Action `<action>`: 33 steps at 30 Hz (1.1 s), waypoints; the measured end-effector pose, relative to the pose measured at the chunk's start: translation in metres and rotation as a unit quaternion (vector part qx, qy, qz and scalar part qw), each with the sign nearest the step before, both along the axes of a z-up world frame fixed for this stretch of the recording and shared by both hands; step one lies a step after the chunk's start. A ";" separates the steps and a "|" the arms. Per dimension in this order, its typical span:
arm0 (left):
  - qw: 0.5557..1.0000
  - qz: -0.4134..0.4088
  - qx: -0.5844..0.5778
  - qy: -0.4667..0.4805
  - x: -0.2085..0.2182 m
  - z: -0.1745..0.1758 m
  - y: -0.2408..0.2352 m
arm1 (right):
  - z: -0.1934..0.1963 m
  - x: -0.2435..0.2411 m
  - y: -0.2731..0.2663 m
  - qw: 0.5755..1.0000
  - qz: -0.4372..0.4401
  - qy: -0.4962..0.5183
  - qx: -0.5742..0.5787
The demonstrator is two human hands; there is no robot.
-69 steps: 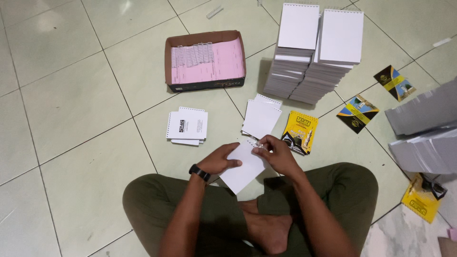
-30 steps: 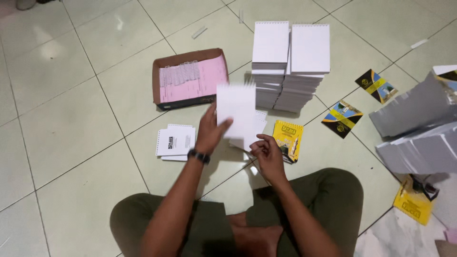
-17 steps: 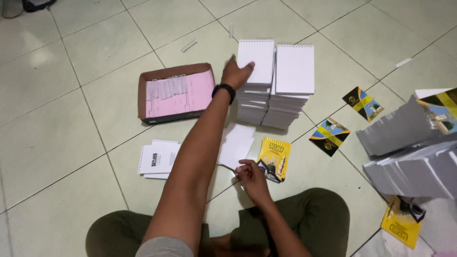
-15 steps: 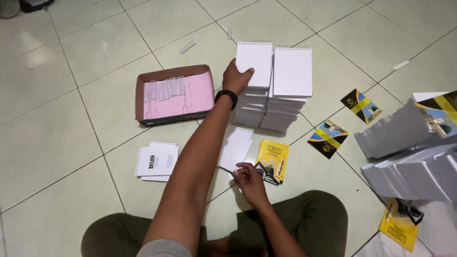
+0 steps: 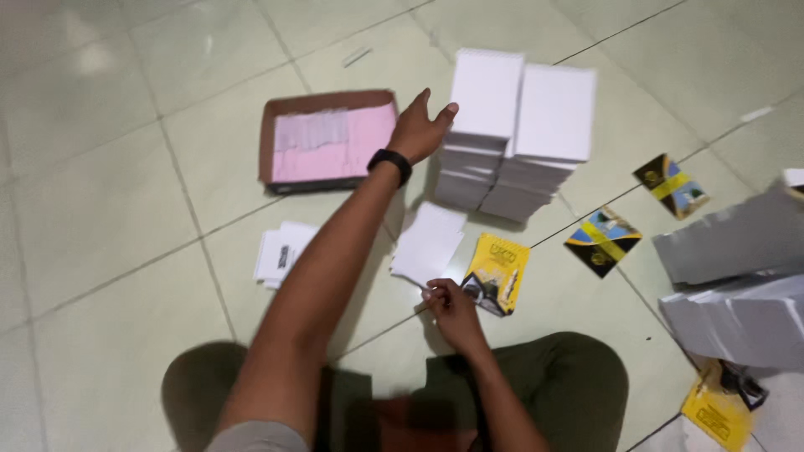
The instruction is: The person sits on the floor and assembles spiral-bound notebooks by hand. They pick up loose spiral bindings and paper stacks, insert the spirals into the punched holes, and place the finished notebooks into a growing stack. The person also handles yellow covers and white paper stacks during the process.
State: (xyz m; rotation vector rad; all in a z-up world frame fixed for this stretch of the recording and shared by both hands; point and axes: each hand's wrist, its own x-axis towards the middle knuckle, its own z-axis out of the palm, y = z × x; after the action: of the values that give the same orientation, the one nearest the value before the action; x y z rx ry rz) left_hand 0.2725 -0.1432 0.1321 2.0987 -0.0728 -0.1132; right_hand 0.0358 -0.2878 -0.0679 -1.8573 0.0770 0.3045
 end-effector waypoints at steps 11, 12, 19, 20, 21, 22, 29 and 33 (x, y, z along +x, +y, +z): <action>0.946 0.157 0.276 0.071 -0.183 -0.130 0.232 | 0.006 -0.008 0.031 0.970 0.171 0.050 -0.165; 0.941 0.199 0.262 0.084 -0.203 -0.144 0.246 | 0.000 -0.008 0.034 0.968 0.178 0.051 -0.169; 0.935 0.278 0.181 0.123 -0.223 -0.179 0.270 | 0.023 0.001 0.078 0.959 0.179 -0.028 -0.216; 0.935 0.272 0.184 0.133 -0.219 -0.184 0.268 | 0.029 0.009 0.096 0.943 0.215 -0.087 -0.239; 0.936 0.260 0.193 0.138 -0.209 -0.185 0.271 | 0.035 0.019 0.119 0.924 0.242 -0.148 -0.255; 0.935 0.261 0.196 0.136 -0.205 -0.184 0.271 | 0.043 0.032 0.146 0.925 0.241 -0.150 -0.252; 0.936 0.214 0.242 0.140 -0.213 -0.174 0.266 | 0.069 0.090 0.265 0.872 0.305 -0.197 -0.328; 0.936 0.199 0.263 0.125 -0.217 -0.159 0.262 | 0.062 0.101 0.283 0.823 0.327 -0.171 -0.433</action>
State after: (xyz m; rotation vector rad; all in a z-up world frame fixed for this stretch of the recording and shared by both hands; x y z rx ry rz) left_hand 0.0551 0.1186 -0.0269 2.5645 0.5954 -0.1663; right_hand 0.1364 -0.0047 -0.0060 -2.7873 -0.8184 0.4403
